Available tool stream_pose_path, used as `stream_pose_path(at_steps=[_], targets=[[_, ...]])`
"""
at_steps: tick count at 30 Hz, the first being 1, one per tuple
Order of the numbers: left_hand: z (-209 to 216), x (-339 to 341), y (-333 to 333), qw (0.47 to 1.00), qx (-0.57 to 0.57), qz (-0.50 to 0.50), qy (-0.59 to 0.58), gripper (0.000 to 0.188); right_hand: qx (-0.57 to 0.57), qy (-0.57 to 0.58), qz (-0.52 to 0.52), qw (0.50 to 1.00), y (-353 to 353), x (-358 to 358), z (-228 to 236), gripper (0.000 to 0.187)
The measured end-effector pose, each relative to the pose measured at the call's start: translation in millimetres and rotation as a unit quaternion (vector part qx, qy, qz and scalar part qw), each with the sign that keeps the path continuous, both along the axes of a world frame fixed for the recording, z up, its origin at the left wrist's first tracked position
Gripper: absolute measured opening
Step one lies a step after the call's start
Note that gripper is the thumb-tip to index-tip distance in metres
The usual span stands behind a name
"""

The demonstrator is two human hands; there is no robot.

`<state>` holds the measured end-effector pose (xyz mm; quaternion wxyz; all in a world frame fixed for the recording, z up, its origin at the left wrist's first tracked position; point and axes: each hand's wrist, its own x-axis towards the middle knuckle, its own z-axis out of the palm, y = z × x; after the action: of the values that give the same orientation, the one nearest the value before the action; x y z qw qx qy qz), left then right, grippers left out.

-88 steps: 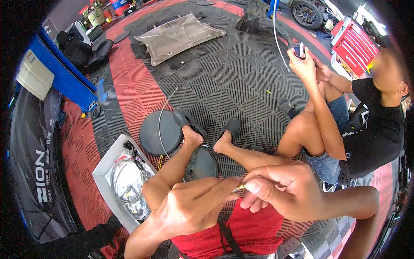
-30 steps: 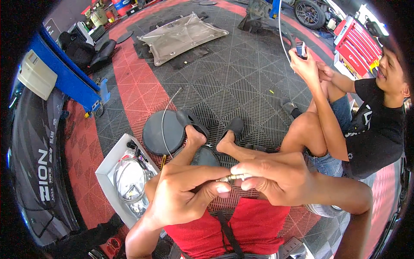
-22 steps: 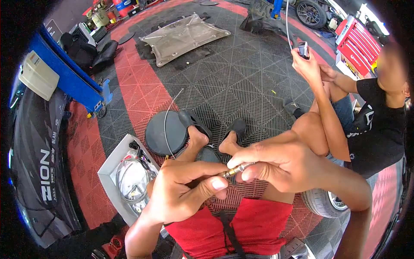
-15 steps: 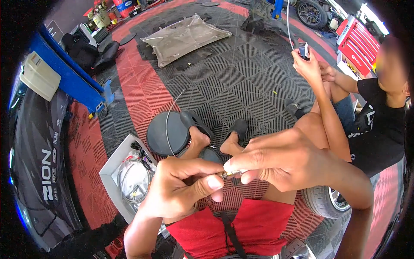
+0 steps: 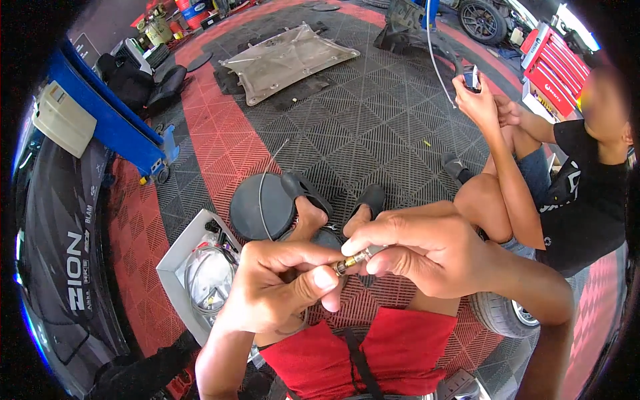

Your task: Assembling and inspecting small automotive wiring and mechanical connectors in a garage.

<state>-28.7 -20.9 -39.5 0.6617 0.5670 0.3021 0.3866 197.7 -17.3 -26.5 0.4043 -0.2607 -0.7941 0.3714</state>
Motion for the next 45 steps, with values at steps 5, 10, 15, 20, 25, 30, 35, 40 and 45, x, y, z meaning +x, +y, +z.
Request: stream_pose_path(at_steps=[5, 10, 15, 20, 25, 30, 35, 40, 45], targets=[[0, -1, -4, 1.000, -0.006, 0.000, -0.007, 0.042, -0.050, 0.025, 0.001, 0.998, -4, 0, -4, 0.022], [-1, -1, -3, 1.000, -0.011, -0.013, -0.021, 0.042, -0.078, 0.010, 0.017, 0.997, -4, 2, 0, 0.023], [-3, -8, 0, 0.996, -0.033, -0.069, -0.034, 0.029, -0.040, 0.002, 0.010, 0.999, -5, 4, -1, 0.022], [-7, -8, 0, 0.995, -0.019, -0.077, -0.056, 0.028, -0.029, -0.029, 0.007, 0.999, -8, 4, -1, 0.022], [-8, -8, -1, 0.997, -0.022, -0.066, -0.046, 0.031, -0.017, 0.030, -0.025, 0.999, -12, 1, -6, 0.023], [-5, -7, -5, 0.997, -0.030, -0.049, -0.048, 0.033, -0.043, 0.041, -0.022, 0.998, -14, 0, -7, 0.024], [-8, -8, -7, 0.997, -0.040, -0.042, -0.045, 0.031, -0.055, 0.031, -0.016, 0.998, -14, 1, -6, 0.024], [-6, -11, -5, 0.994, -0.032, -0.078, -0.073, 0.028, -0.009, 0.017, -0.010, 1.000, -23, -2, -4, 0.023], [-14, -15, -5, 0.988, 0.016, -0.106, -0.111, 0.029, -0.053, 0.054, 0.041, 0.996, -25, -4, 1, 0.020]])
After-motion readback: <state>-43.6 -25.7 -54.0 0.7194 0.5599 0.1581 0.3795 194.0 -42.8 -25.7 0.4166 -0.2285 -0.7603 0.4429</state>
